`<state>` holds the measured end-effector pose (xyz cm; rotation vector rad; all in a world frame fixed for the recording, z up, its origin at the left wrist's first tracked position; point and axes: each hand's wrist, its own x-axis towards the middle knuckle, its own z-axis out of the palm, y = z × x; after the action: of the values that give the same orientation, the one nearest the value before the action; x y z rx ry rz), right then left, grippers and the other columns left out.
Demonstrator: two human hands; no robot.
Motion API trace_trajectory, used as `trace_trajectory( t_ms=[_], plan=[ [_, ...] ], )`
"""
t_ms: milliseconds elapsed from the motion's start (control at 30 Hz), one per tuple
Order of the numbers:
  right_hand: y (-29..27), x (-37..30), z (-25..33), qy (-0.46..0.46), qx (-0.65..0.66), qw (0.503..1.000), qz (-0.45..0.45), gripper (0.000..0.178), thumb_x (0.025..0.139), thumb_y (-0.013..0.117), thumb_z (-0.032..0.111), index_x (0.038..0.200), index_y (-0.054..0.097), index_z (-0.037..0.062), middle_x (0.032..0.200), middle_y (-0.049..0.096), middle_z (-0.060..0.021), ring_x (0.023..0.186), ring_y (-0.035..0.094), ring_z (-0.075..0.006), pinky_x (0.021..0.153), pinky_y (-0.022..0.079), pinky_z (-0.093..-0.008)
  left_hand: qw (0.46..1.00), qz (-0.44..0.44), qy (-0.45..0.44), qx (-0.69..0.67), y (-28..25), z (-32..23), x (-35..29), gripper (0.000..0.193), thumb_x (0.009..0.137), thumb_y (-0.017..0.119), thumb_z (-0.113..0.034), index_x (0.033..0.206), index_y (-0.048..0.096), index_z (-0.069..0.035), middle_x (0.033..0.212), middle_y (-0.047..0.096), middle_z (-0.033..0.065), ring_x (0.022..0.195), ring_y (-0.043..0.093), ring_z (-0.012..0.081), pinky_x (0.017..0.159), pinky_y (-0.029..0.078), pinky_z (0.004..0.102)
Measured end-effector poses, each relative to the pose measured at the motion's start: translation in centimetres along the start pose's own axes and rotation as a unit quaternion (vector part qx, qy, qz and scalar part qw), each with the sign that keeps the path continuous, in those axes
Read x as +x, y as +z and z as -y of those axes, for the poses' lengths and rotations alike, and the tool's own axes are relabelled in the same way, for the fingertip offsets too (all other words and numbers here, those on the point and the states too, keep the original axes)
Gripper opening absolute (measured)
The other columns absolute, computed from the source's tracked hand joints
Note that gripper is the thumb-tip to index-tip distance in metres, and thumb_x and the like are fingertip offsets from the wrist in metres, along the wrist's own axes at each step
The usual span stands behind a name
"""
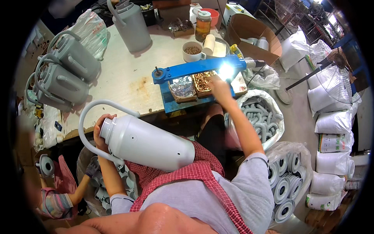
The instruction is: The person assembles grey electric kettles by hand. They pick up a kettle body, insert a small metal component into the base, and then screw on the lid. The person repeats this process for multiple units, placing the finished kettles on a nearby table.
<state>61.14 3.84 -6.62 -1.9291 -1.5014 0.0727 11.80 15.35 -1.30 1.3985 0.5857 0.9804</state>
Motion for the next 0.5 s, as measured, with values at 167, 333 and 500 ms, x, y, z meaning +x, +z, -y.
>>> trace_trajectory(
  t_ms=[167, 333, 500],
  plan=[
    [2.2, 2.6, -6.8, 0.085, -0.133, 0.984, 0.088, 0.019, 0.084, 0.063, 0.014, 0.100, 0.066, 0.0043, 0.101, 0.067, -0.0180, 0.090, 0.065, -0.0360, 0.078, 0.052, -0.0449, 0.999, 0.001, -0.016, 0.029, 4.3, -1.3, 3.6, 0.071, 0.089, 0.050, -0.059, 0.116, 0.059, 0.007, 0.106, 0.064, 0.0180, 0.109, 0.059, 0.0310, 0.097, 0.044, 0.0404],
    [3.2, 4.7, -1.7, 0.112, -0.141, 0.973, 0.142, 0.026, 0.085, 0.054, 0.012, 0.106, 0.066, 0.0023, 0.102, 0.068, -0.0197, 0.093, 0.066, -0.0356, 0.082, 0.052, -0.0444, 0.998, -0.001, -0.036, 0.049, 8.8, 0.4, 6.4, 0.069, 0.089, 0.051, -0.056, 0.117, 0.059, 0.006, 0.107, 0.064, 0.0182, 0.108, 0.059, 0.0308, 0.097, 0.044, 0.0405],
    [4.2, 3.7, -5.5, 0.114, -0.126, 0.985, 0.039, 0.025, 0.087, 0.051, 0.015, 0.096, 0.072, 0.0048, 0.098, 0.071, -0.0139, 0.090, 0.069, -0.0311, 0.071, 0.055, -0.0429, 0.990, 0.110, -0.067, 0.054, 19.1, 4.2, 9.6, 0.068, 0.089, 0.051, -0.056, 0.117, 0.058, 0.005, 0.108, 0.064, 0.0181, 0.109, 0.059, 0.0307, 0.097, 0.044, 0.0409]
  ],
)
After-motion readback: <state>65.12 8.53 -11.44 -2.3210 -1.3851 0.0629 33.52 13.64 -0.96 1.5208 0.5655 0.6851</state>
